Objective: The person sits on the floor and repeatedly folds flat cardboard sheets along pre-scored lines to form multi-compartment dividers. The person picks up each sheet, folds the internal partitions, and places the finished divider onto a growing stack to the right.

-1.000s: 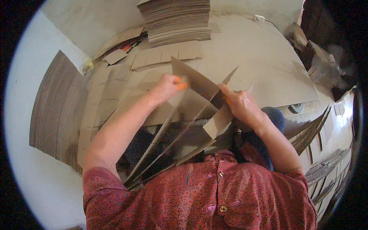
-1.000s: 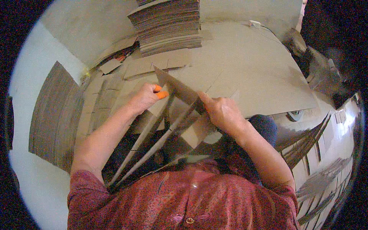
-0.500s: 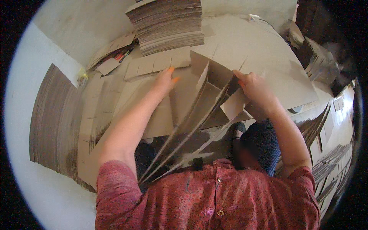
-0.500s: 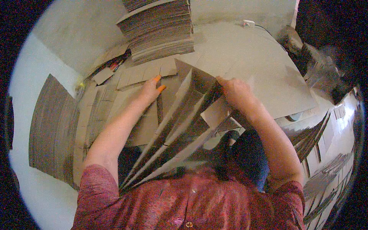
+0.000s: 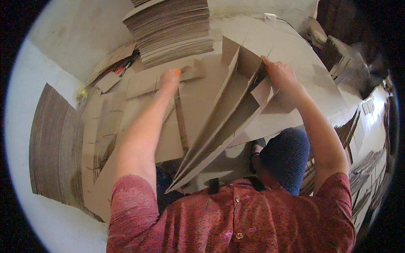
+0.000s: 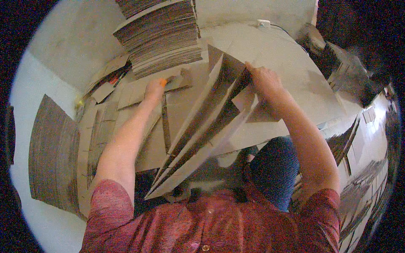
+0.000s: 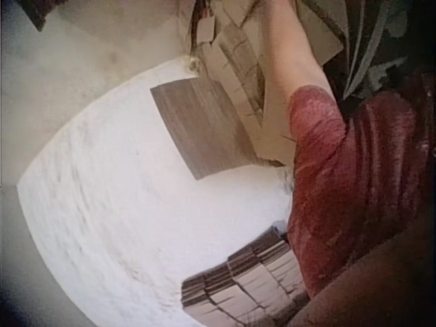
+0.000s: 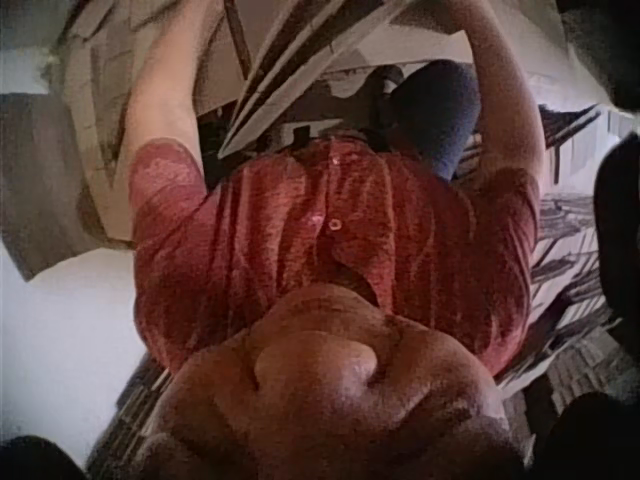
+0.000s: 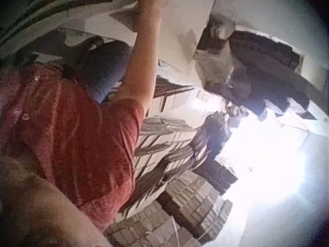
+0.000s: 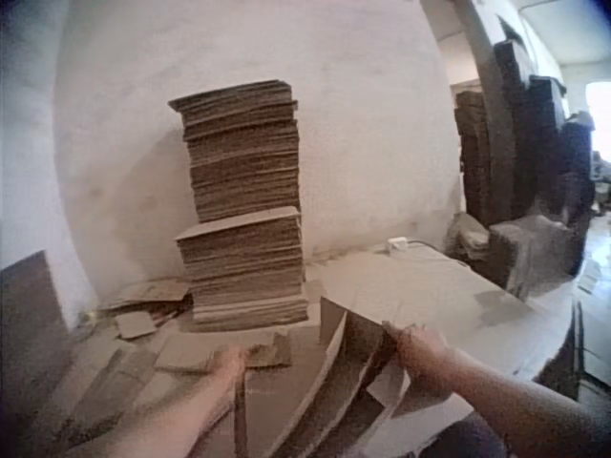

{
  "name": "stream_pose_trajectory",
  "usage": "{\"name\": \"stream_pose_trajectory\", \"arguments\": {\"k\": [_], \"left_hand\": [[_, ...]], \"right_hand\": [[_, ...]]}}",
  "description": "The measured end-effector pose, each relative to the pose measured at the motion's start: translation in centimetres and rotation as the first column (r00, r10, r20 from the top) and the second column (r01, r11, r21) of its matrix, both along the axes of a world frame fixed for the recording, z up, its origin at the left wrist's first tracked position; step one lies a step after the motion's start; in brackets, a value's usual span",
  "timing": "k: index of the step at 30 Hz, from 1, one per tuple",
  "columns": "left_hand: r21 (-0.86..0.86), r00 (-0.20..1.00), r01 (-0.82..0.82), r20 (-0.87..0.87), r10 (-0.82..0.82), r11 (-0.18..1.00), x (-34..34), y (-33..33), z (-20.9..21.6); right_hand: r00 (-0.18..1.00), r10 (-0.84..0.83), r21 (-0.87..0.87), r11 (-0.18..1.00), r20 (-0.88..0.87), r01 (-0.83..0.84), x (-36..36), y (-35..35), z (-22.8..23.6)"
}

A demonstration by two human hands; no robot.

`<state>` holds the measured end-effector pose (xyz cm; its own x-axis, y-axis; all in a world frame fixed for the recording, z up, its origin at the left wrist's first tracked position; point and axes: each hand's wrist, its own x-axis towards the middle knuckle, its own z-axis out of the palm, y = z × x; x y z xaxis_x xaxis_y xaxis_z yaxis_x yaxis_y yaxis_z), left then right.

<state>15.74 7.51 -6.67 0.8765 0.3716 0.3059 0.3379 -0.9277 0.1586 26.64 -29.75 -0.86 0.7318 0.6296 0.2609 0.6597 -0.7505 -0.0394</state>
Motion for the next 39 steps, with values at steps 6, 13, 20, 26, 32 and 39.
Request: {"name": "stream_pose_trajectory", "arguments": {"k": [6, 13, 20, 26, 32, 39], "left_hand": [[-0.217, 0.811, 0.365, 0.551, -0.195, 0.905, -2.9, -7.6, 5.7], [-0.022, 0.496, 0.823, 0.515, -0.699, 0.567, -8.6, -19.9, 9.1], [-0.578, 0.929, 0.213, -0.129, -0.346, 0.788, -11.7, -16.8, 9.2], [-0.431, 0.945, 0.303, 0.021, -0.327, 0.850, -15.1, -14.9, 8.2], [-0.405, 0.955, 0.282, 0.035, -0.294, 0.869, -16.7, -13.1, 7.6], [-0.411, 0.961, 0.231, -0.045, -0.273, 0.882, -17.0, -13.8, 8.4]], "right_hand": [[0.978, -0.041, 0.415, 0.909, 0.206, -0.049, -3.0, 0.0, 1.2], [0.438, 0.719, 0.720, 0.125, -0.540, 0.682, -9.3, -0.5, 5.2], [0.817, 0.455, 0.919, 0.006, -0.354, 0.395, -11.7, -8.3, 3.9], [0.888, 0.305, 0.928, 0.257, -0.343, 0.270, -13.3, -10.7, 1.3], [0.916, 0.243, 0.896, 0.392, -0.320, 0.209, -13.7, -11.1, 2.1], [0.925, 0.229, 0.859, 0.487, -0.303, 0.161, -13.3, -10.7, 3.6]]}}
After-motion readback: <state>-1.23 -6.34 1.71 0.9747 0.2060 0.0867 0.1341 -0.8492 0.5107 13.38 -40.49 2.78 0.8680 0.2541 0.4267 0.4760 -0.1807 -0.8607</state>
